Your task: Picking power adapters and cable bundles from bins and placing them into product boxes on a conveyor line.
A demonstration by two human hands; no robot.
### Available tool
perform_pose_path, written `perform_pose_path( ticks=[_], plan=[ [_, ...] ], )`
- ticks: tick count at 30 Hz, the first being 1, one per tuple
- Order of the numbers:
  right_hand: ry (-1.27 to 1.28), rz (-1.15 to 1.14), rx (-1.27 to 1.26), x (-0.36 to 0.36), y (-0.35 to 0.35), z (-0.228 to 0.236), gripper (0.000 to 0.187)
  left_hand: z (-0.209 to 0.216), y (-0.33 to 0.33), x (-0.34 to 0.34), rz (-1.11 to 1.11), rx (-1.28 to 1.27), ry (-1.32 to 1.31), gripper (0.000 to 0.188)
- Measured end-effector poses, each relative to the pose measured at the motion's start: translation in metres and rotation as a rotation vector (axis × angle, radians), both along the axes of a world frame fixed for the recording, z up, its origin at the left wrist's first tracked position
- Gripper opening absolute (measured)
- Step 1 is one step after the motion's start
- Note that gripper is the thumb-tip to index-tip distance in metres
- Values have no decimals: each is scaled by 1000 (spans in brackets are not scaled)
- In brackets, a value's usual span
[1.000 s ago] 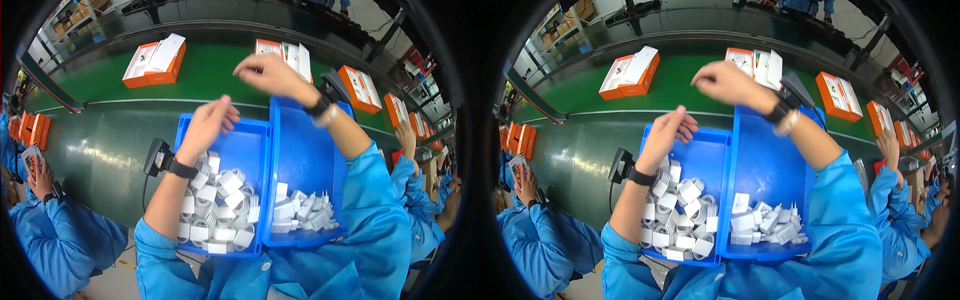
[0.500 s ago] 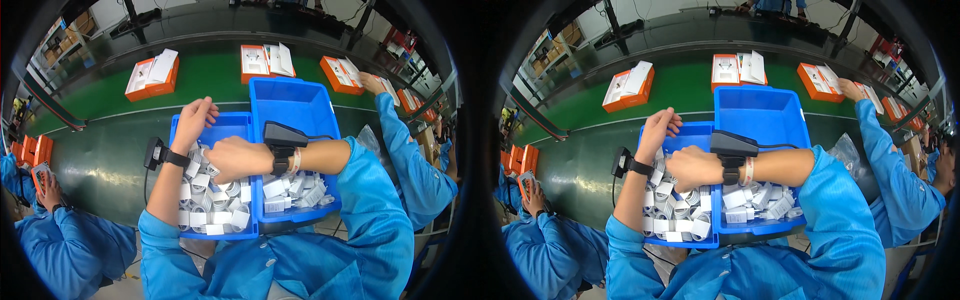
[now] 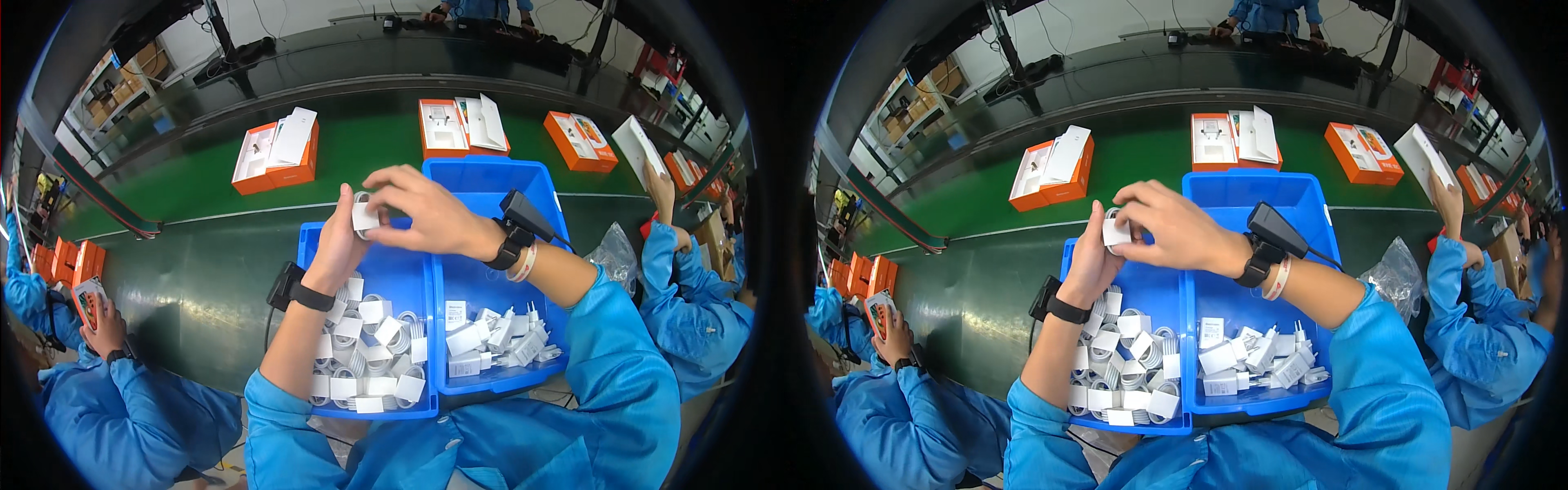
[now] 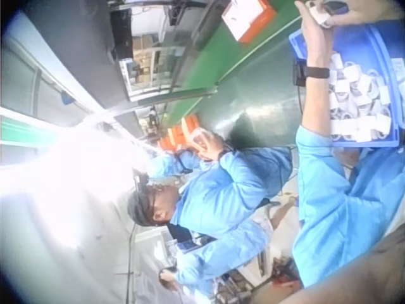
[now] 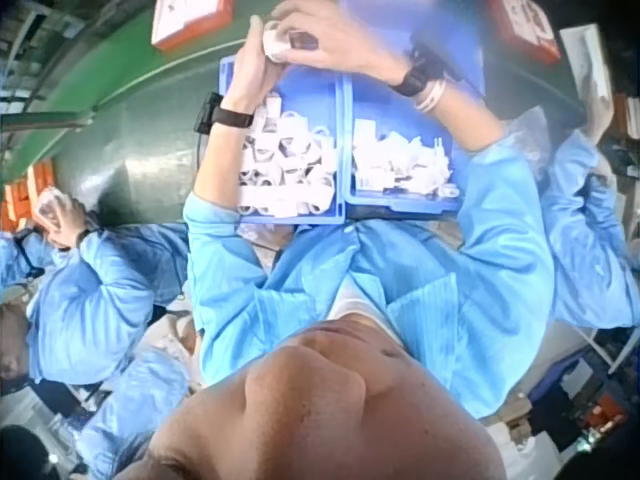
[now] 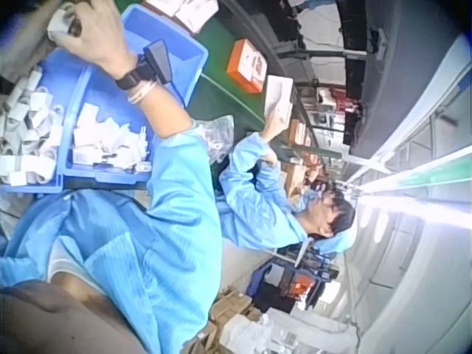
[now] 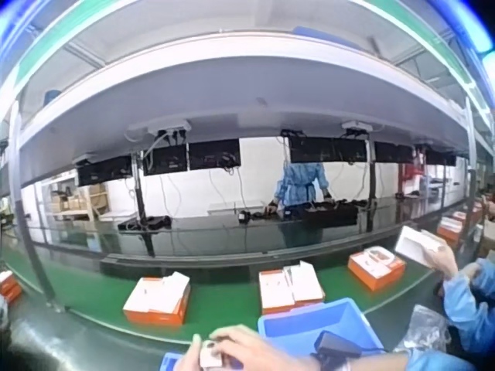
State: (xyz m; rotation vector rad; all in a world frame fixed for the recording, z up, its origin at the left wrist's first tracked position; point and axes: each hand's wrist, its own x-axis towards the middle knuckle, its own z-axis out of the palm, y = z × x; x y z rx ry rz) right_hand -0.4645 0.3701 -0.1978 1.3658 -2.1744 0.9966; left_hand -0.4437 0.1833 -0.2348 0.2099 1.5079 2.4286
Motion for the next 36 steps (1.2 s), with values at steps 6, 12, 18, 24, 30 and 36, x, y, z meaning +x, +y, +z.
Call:
perform_pose_path(
  ticks=[6,12,18,24,30,36],
  plan=[
    [11,-88,76,-1,3,-1,28,-8,3,-3,-28,-108,60,58],
    [166,-114,153,-11,8,8,34,0,10,4,0,-136,57,61],
    [157,-386,420,-121,77,47,42,2,-6,3,140,-172,77,66],
    [-204,-497,797,-211,158,0,46,4,-7,-2,110,-260,73,67],
    [-269,-480,799,-222,158,-22,43,3,-9,-3,136,-279,44,69],
    [-282,-467,836,-223,161,-22,44,1,-10,-5,126,-299,57,70]
  ],
)
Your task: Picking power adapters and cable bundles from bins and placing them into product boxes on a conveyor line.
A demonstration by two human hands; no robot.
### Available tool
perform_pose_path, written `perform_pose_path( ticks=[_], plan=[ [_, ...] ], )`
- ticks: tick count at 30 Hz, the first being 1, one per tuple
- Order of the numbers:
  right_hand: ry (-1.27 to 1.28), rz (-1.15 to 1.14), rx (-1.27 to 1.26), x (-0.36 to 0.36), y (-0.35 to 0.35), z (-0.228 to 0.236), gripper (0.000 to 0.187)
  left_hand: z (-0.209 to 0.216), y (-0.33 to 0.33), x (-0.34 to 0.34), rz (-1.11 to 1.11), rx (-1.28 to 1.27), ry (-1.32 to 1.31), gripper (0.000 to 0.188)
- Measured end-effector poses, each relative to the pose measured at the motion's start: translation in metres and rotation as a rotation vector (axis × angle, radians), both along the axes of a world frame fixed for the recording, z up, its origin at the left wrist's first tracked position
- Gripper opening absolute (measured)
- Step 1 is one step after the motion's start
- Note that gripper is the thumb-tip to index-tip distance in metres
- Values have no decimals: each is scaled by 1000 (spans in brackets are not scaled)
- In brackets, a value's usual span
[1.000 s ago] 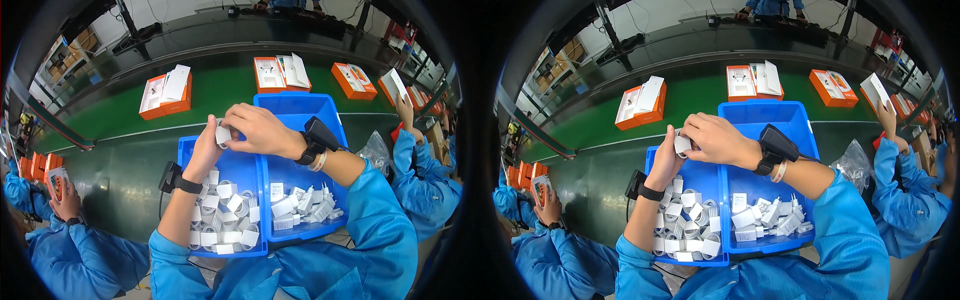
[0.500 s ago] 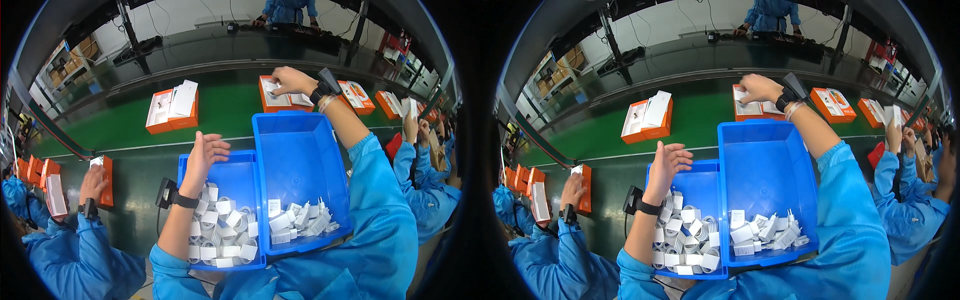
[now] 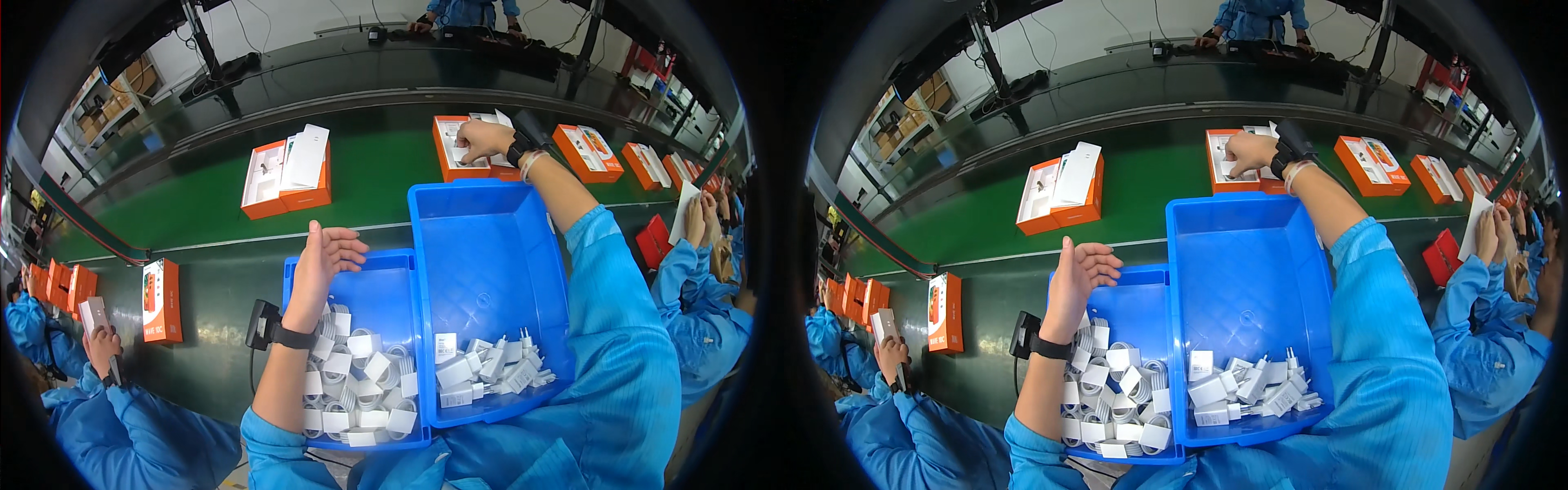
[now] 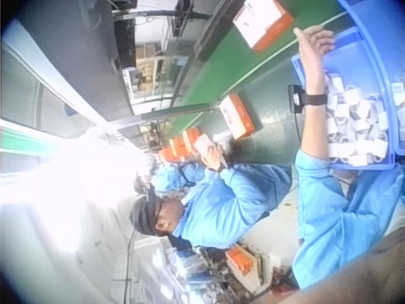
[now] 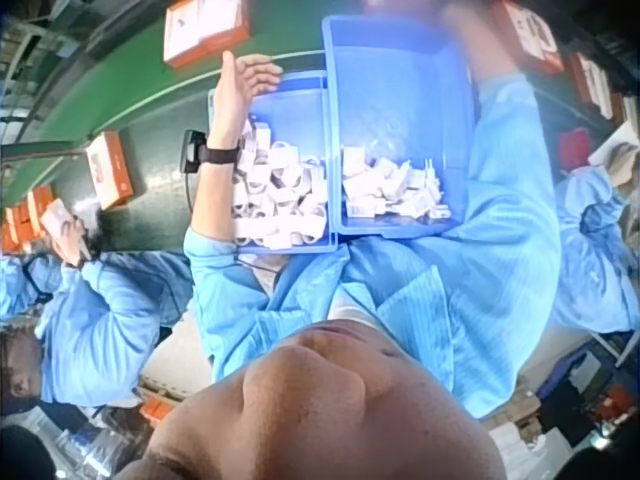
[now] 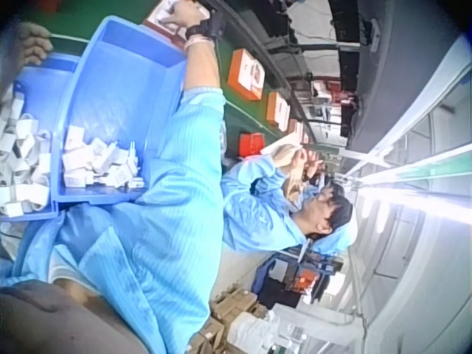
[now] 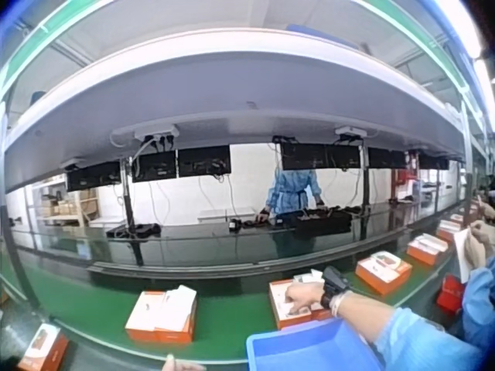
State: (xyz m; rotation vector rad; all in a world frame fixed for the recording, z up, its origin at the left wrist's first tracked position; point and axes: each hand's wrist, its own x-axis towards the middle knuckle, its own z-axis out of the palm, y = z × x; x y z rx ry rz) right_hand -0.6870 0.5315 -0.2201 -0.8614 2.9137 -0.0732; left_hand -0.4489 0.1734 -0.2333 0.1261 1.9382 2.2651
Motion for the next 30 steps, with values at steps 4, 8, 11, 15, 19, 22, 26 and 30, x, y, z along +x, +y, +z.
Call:
perform_pose_path(
  ticks=[4,8,11,15,19,22,26,30],
  plan=[
    [7,-24,73,1,5,4,48,-1,0,0,-8,-3,-6,70],
    [-34,-33,122,1,10,0,43,0,2,2,-22,-13,-12,70],
    [-51,-41,107,0,16,-9,38,0,3,4,-23,-25,-10,70],
    [-39,-70,149,1,21,-20,30,-1,2,7,-37,-33,-22,68],
    [168,-116,235,4,44,-29,27,-2,9,-7,-80,-88,-5,63],
    [293,-130,27,50,26,0,26,-7,0,-2,-76,-137,43,55],
    [-106,188,-452,181,-7,30,30,-8,-6,-2,-68,-165,41,47],
    [-605,470,-75,283,-10,20,49,-9,5,-7,-101,-231,91,38]
  ],
)
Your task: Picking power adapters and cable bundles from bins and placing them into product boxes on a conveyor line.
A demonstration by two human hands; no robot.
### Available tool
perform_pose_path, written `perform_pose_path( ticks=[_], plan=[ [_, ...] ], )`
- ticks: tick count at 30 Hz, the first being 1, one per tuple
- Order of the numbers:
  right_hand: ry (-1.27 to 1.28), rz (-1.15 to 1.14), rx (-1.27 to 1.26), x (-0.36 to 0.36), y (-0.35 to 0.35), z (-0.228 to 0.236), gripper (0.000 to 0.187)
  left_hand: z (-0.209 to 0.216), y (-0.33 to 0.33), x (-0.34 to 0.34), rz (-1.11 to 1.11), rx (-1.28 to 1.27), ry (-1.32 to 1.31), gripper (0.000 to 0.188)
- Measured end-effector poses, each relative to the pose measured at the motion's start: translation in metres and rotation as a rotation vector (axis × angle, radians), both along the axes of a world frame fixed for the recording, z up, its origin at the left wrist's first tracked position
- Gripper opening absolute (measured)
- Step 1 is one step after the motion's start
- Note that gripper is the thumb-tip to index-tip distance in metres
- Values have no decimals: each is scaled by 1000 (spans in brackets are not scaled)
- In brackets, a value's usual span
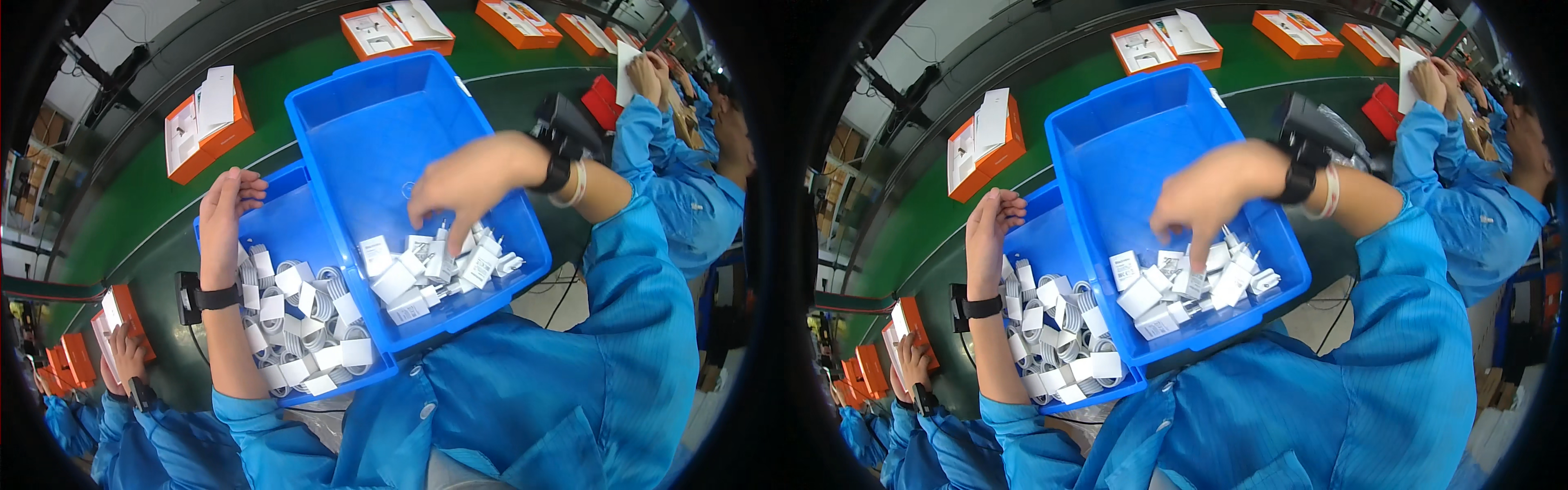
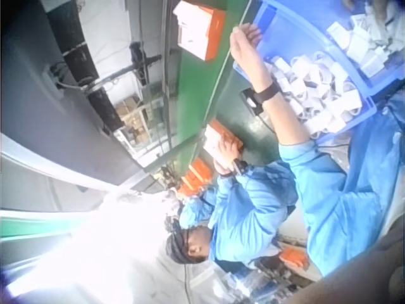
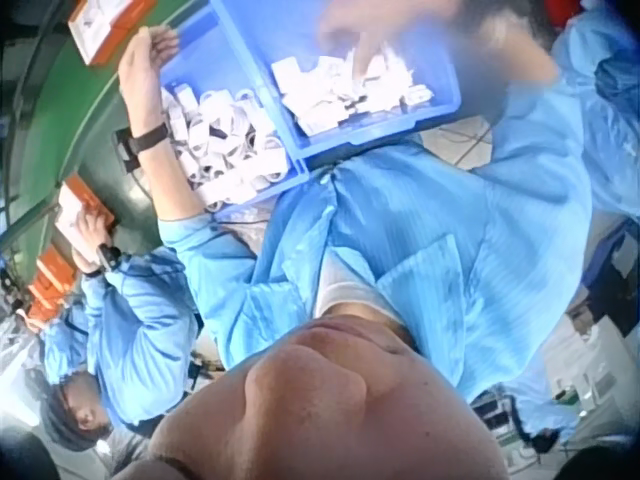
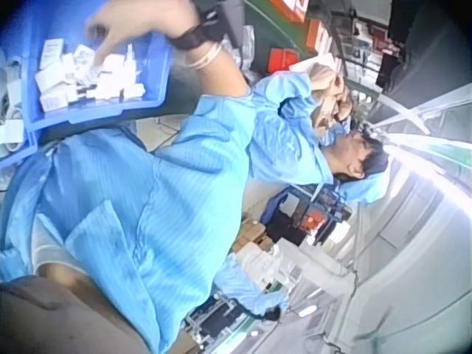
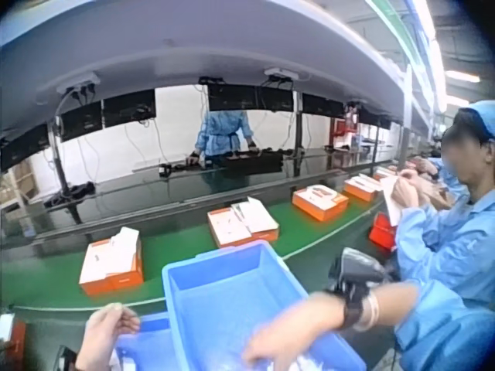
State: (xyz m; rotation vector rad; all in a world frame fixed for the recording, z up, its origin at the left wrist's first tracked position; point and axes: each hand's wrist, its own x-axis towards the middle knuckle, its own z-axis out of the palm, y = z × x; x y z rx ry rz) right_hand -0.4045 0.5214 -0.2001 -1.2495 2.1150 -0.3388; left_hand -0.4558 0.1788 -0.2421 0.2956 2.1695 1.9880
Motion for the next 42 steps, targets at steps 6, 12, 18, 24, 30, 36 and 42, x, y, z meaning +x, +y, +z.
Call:
perform_pose_path(
  ticks=[6,12,18,24,30,36,42],
  plan=[
    [202,-22,-25,48,-2,-6,40,-5,-5,5,9,-54,48,32],
    [402,-108,-86,31,11,19,35,-9,-5,7,-2,-45,82,23],
    [317,-403,-611,-30,-13,36,43,2,7,16,-196,-97,111,21],
    [-132,-588,-839,-59,-105,20,44,4,20,29,-294,145,23,33],
    [-16,-622,-743,-89,-137,20,38,2,1,14,-6,197,23,21],
    [566,-265,-663,-103,-137,22,49,1,-3,9,95,165,10,27],
    [805,-100,-484,-116,-156,34,54,-3,-4,6,136,147,23,27]
  ],
)
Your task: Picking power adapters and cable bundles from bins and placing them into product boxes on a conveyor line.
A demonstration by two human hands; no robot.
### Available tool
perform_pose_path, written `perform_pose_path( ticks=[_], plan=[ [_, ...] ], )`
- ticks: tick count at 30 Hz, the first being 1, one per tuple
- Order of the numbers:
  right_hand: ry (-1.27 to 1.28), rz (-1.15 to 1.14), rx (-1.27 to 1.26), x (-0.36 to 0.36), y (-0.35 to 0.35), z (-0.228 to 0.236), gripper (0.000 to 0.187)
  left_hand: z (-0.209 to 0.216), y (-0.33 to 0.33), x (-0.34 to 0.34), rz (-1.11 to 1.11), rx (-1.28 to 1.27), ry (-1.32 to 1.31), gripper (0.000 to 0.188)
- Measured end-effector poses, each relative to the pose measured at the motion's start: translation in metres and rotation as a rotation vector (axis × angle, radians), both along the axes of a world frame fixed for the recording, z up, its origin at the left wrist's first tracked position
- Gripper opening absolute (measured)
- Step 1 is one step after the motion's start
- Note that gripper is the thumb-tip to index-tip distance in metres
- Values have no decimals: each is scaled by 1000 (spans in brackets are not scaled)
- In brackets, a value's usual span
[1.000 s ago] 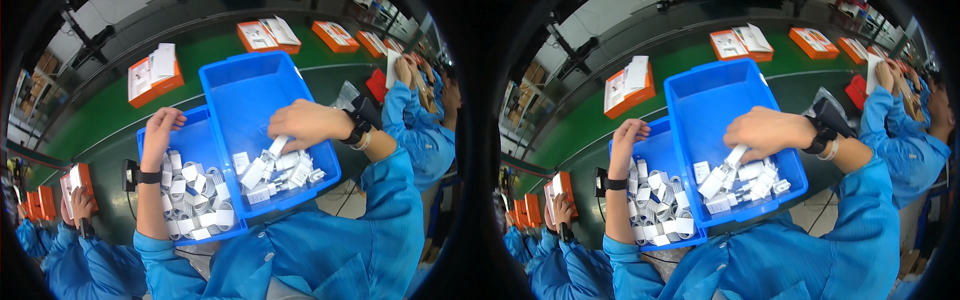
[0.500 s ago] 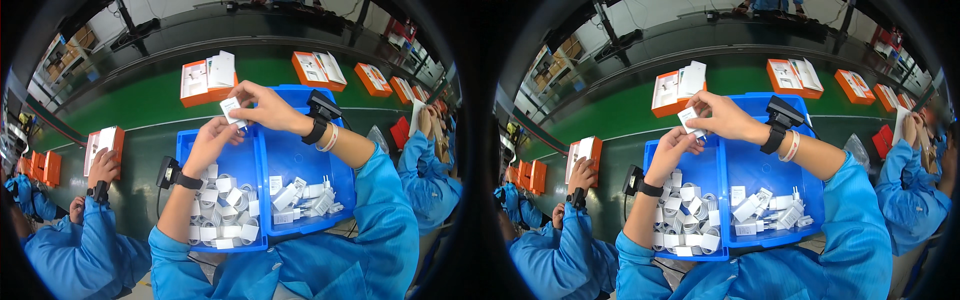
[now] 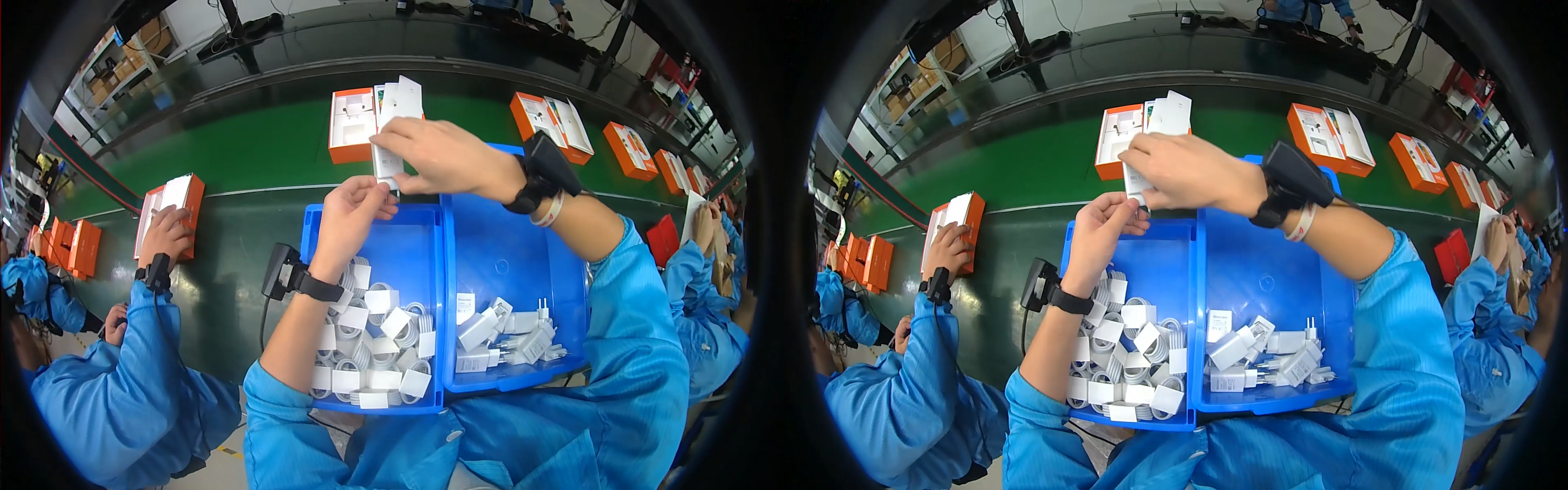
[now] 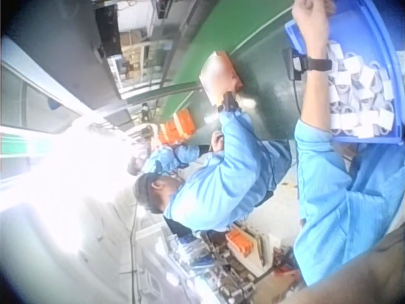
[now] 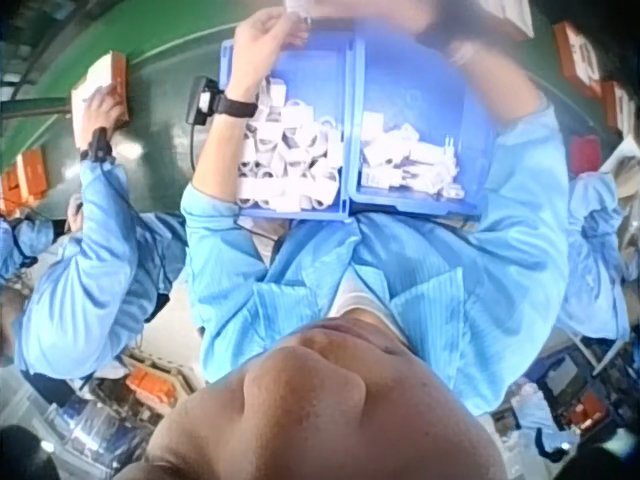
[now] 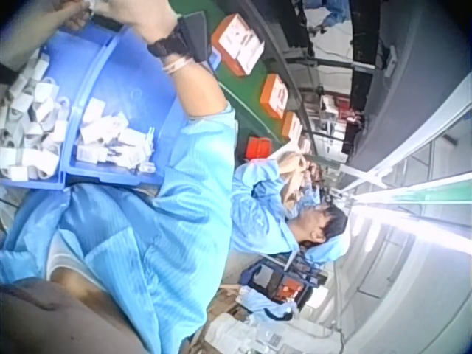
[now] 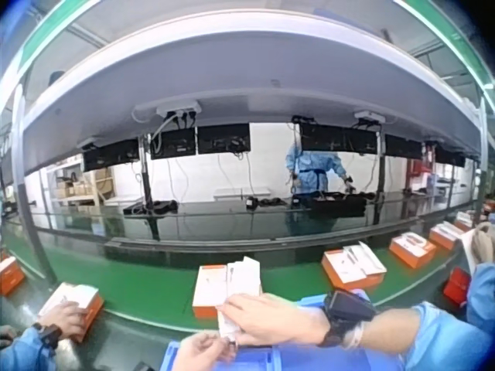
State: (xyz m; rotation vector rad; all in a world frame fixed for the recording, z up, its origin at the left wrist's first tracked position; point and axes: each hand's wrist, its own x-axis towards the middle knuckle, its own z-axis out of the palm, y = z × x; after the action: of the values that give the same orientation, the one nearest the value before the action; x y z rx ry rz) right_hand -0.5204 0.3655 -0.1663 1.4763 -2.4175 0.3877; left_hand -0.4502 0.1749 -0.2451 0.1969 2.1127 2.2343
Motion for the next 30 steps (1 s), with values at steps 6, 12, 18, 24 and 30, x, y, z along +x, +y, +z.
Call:
perform_pose_path(
  ticks=[6,12,18,24,30],
  plan=[
    [93,-65,8,-101,-22,28,56,-1,-4,1,161,-23,51,25],
    [-7,-190,72,-181,-53,-28,49,-6,-6,4,71,-82,28,22],
    [2,-260,76,-216,-60,-57,40,0,-6,5,69,-90,4,22],
    [-2,-231,53,-235,-55,-90,30,-1,-7,4,81,-102,2,24],
    [-67,-395,138,-229,-50,-102,14,1,-4,6,76,-124,23,25]
  ],
)
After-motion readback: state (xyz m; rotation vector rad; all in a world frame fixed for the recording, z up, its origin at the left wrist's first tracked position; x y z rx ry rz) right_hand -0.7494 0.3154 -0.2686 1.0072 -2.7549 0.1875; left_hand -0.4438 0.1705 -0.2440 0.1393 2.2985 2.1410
